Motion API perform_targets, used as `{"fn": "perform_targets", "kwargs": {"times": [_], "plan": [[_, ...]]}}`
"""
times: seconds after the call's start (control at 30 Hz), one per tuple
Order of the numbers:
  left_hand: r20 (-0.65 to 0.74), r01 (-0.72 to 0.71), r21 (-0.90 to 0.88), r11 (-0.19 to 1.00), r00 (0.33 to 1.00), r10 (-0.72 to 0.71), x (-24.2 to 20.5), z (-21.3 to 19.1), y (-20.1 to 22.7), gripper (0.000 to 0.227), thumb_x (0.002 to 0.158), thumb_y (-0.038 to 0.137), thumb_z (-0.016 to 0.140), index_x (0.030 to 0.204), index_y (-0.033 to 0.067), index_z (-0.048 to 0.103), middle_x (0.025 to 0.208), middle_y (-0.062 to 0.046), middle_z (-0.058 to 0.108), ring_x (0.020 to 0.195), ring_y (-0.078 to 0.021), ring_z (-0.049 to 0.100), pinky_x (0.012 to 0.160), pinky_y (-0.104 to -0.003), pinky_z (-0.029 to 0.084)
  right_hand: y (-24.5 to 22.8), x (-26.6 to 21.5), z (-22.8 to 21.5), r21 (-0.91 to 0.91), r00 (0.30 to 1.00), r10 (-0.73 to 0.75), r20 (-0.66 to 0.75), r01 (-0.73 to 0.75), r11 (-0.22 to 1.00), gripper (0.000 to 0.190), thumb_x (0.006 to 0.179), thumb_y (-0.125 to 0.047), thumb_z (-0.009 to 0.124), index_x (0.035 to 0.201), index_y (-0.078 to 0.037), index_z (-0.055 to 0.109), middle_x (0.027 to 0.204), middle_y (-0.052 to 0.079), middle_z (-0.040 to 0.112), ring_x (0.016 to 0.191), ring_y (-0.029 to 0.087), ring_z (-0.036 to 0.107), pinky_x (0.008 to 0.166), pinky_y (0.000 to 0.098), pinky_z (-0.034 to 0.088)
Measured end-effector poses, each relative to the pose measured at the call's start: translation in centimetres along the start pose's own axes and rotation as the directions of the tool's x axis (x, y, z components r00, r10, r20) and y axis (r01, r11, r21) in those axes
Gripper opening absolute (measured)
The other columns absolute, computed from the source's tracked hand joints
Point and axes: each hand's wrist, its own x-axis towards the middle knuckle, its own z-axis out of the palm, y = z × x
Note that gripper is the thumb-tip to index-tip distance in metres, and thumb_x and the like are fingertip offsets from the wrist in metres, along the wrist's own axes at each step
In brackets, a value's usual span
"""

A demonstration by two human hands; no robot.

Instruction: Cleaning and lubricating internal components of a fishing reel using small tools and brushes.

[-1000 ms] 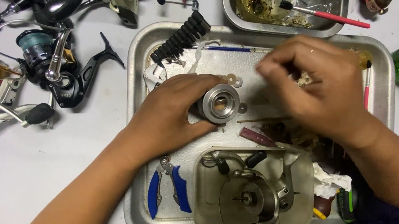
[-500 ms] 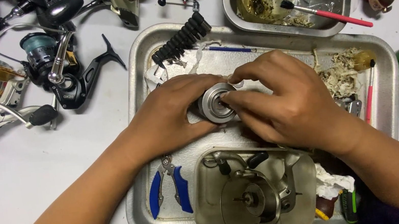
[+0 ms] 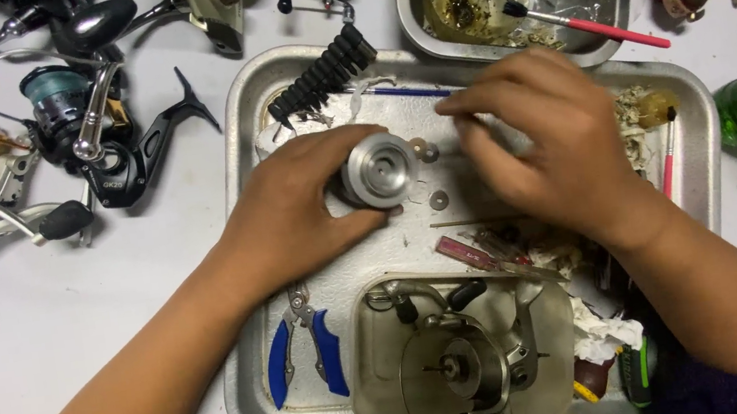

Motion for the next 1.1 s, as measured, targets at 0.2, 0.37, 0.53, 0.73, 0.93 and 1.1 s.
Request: {"fn": "perform_targets", "kwargs": {"times": [0.2,0.37,0.53,0.73,0.93,1.1], "plan": [[-0.114,0.227,-0.086,0.970,0.965,-0.236,0.3,-0.6,0.7,0.071,0.075,0.031,0.089,0.136,0.0101,0.060,0.133,-0.009,0.070,0.122,-0.0241,0.066,0.102,-0.035,0.050,1.1,-0.4,2.1,-0.172,0.913,0.176,0.368,-0.119,0.978,0.021,0.097,-0.024,0.072,0.111,-0.011,0.079,0.095,0.008,0.071,0.089,0.028,0.062,0.080,0.0458,0.047],[-0.149,0.171,-0.100,0.980,0.971,-0.185,0.3,-0.6,0.7,0.069,0.075,0.028,0.091,0.134,0.0075,0.061,0.131,-0.010,0.071,0.122,-0.0246,0.067,0.105,-0.036,0.050,0.9,-0.5,2.8,-0.188,0.923,0.095,0.374,-0.025,0.982,0.022,0.094,-0.027,0.077,0.110,-0.012,0.078,0.096,0.007,0.069,0.086,0.027,0.059,0.071,0.0424,0.047],[-0.133,0.157,-0.093,0.983,0.977,-0.169,0.2,-0.5,0.5,0.072,0.075,0.028,0.091,0.136,0.0062,0.059,0.133,-0.013,0.070,0.123,-0.0271,0.066,0.106,-0.038,0.050,1.0,-0.6,3.0,-0.256,0.935,0.036,0.352,0.059,0.965,0.019,0.096,-0.026,0.077,0.104,-0.010,0.080,0.093,0.008,0.069,0.085,0.027,0.057,0.068,0.0403,0.042],[-0.070,0.166,-0.083,0.983,0.983,-0.172,0.2,-0.6,0.5,0.071,0.075,0.030,0.090,0.136,0.0089,0.060,0.131,-0.011,0.071,0.120,-0.0268,0.068,0.103,-0.038,0.052,1.2,0.5,1.5,0.082,0.915,0.294,0.275,-0.327,0.941,0.013,0.099,-0.018,0.070,0.097,-0.008,0.078,0.091,0.007,0.073,0.082,0.019,0.063,0.073,0.0335,0.049],[-0.049,0.060,-0.038,0.997,0.997,-0.062,0.0,-0.1,-0.1,0.070,0.076,0.031,0.089,0.136,0.0110,0.059,0.133,-0.012,0.070,0.122,-0.0309,0.065,0.104,-0.044,0.050,0.4,1.3,-0.6,0.354,0.743,0.550,0.381,-0.667,0.655,0.009,0.096,-0.018,0.070,0.097,-0.011,0.075,0.096,0.004,0.077,0.089,0.014,0.073,0.086,0.0288,0.058],[-0.066,-0.009,-0.027,1.000,0.998,0.007,-0.1,0.3,-0.4,0.065,0.077,0.028,0.089,0.133,0.0109,0.060,0.129,-0.010,0.071,0.118,-0.0306,0.066,0.101,-0.044,0.051,-1.3,1.4,-0.4,0.416,0.755,0.506,0.416,-0.653,0.633,0.008,0.095,-0.019,0.069,0.095,-0.011,0.072,0.097,0.005,0.077,0.088,0.014,0.074,0.084,0.0281,0.061]]}}
